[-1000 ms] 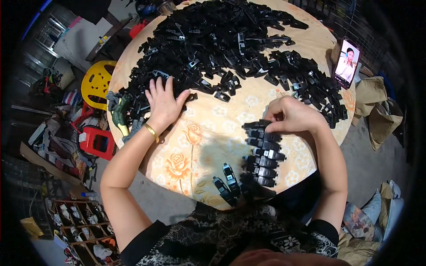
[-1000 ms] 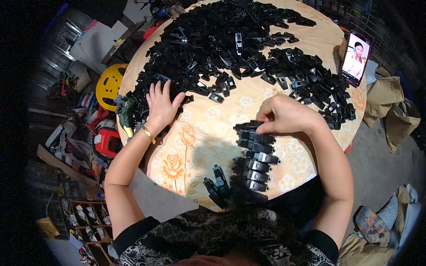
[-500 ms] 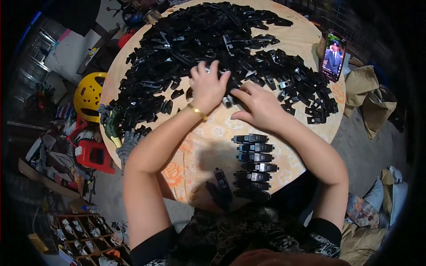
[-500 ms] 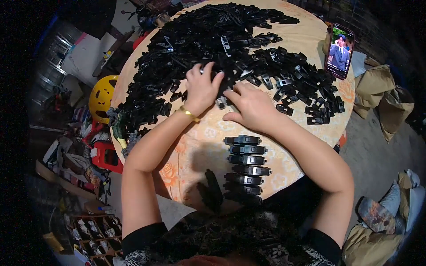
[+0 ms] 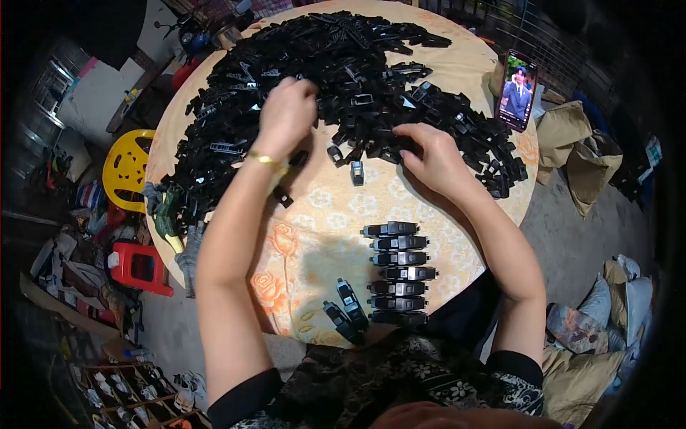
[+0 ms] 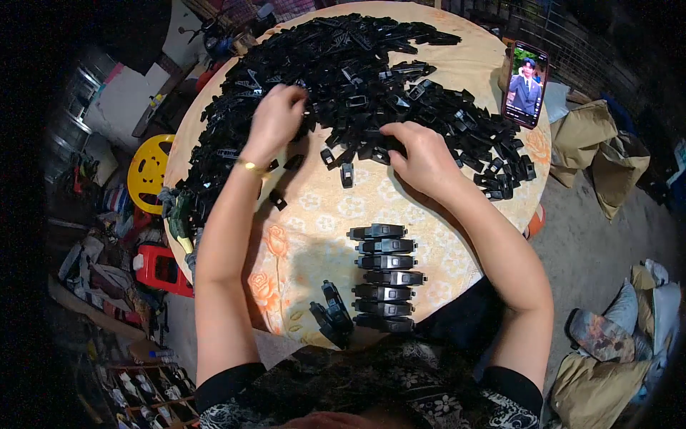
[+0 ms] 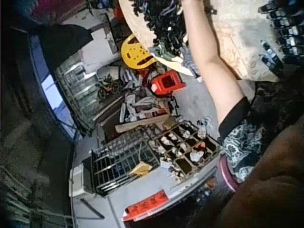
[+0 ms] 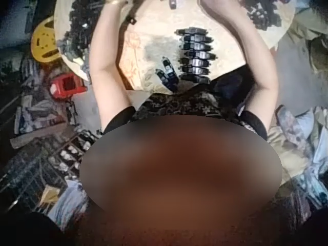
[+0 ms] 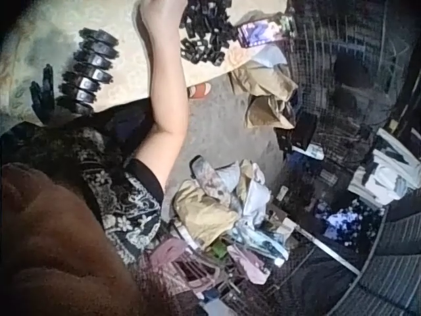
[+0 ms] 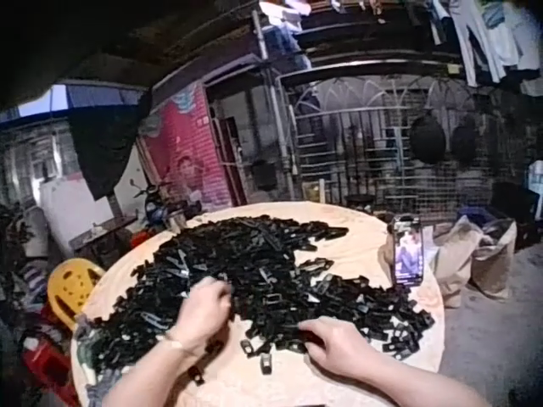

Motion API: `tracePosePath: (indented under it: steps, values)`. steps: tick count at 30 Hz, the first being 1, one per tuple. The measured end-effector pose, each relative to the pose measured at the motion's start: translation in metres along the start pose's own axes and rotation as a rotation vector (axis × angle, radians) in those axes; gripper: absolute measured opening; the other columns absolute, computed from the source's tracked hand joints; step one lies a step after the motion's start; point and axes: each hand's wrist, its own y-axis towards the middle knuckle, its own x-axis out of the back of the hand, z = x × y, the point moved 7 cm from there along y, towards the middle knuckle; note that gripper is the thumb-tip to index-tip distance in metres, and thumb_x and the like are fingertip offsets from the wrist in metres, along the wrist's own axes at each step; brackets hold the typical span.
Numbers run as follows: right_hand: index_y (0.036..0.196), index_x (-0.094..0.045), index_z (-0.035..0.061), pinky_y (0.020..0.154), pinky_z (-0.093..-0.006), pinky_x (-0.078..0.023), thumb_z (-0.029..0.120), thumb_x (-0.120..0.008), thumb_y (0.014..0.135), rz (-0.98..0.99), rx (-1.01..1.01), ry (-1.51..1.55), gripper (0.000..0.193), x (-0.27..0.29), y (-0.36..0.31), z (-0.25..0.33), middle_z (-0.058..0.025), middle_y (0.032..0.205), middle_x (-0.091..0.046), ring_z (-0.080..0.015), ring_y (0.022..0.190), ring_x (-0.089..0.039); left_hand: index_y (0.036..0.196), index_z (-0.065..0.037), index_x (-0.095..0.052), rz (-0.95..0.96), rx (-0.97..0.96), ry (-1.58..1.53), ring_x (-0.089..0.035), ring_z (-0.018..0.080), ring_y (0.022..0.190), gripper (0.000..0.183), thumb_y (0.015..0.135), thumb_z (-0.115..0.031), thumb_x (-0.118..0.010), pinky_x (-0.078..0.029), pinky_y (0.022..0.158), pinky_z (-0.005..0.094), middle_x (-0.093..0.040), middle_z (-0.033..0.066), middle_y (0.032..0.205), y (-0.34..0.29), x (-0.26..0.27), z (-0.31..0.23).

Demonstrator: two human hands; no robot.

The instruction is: The person assembles plastic components together by hand and lines up the assembled pieces in a stack on the table. The person then gathers the remaining loose plastic parts together across the table.

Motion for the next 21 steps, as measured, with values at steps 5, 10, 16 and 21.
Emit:
tracePosePath:
  steps: [5, 10, 16, 21]
  values:
    - [0.111, -0.063, 0.0018, 0.083, -0.0376, -0.052, 0.005, -0.061, 0.078, 0.114, 0.042, 0.267, 0.034, -0.017, 0.000, 0.020, -0.0170, 0.105, -0.066, -0.0310, 0.094, -0.064, 0.095, -0.002, -0.067, 0.226, -0.044, 0.313, -0.059, 0.0346, 0.093, 0.019, 0.077, -0.007, -0.065, -0.050, 0.085, 0.0414, -0.064, 0.0171, 0.098, -0.038, -0.013, 0.063]
    - [0.109, -0.065, 0.0039, 0.086, -0.0412, -0.049, 0.007, -0.058, 0.083, 0.394, 0.364, 0.197, 0.027, -0.067, -0.007, 0.054, -0.0160, 0.098, -0.066, -0.0331, 0.094, -0.062, 0.095, 0.000, -0.064, 0.204, -0.020, 0.239, -0.059, 0.0355, 0.095, 0.024, 0.076, -0.013, -0.070, -0.050, 0.084, 0.0420, -0.064, 0.0179, 0.098, -0.035, -0.028, 0.054]
    - [0.103, -0.065, 0.0008, 0.081, -0.0418, -0.049, 0.005, -0.060, 0.083, 0.185, 0.285, 0.022, 0.021, -0.042, 0.001, 0.026, -0.0137, 0.099, -0.062, -0.0332, 0.092, -0.060, 0.089, 0.001, -0.064, 0.162, 0.071, 0.225, -0.061, 0.0352, 0.093, 0.021, 0.074, -0.013, -0.069, -0.050, 0.081, 0.0411, -0.064, 0.0186, 0.096, -0.039, -0.008, 0.042]
    - [0.103, -0.064, 0.0020, 0.081, -0.0417, -0.050, 0.002, -0.064, 0.076, 0.218, 0.210, -0.027, 0.027, -0.029, -0.005, 0.017, -0.0151, 0.101, -0.060, -0.0345, 0.094, -0.060, 0.097, 0.000, -0.055, 0.084, -0.145, -0.050, -0.062, 0.0391, 0.076, 0.023, 0.079, -0.009, -0.067, -0.050, 0.068, 0.0436, -0.064, 0.0204, 0.081, -0.063, 0.012, -0.043]
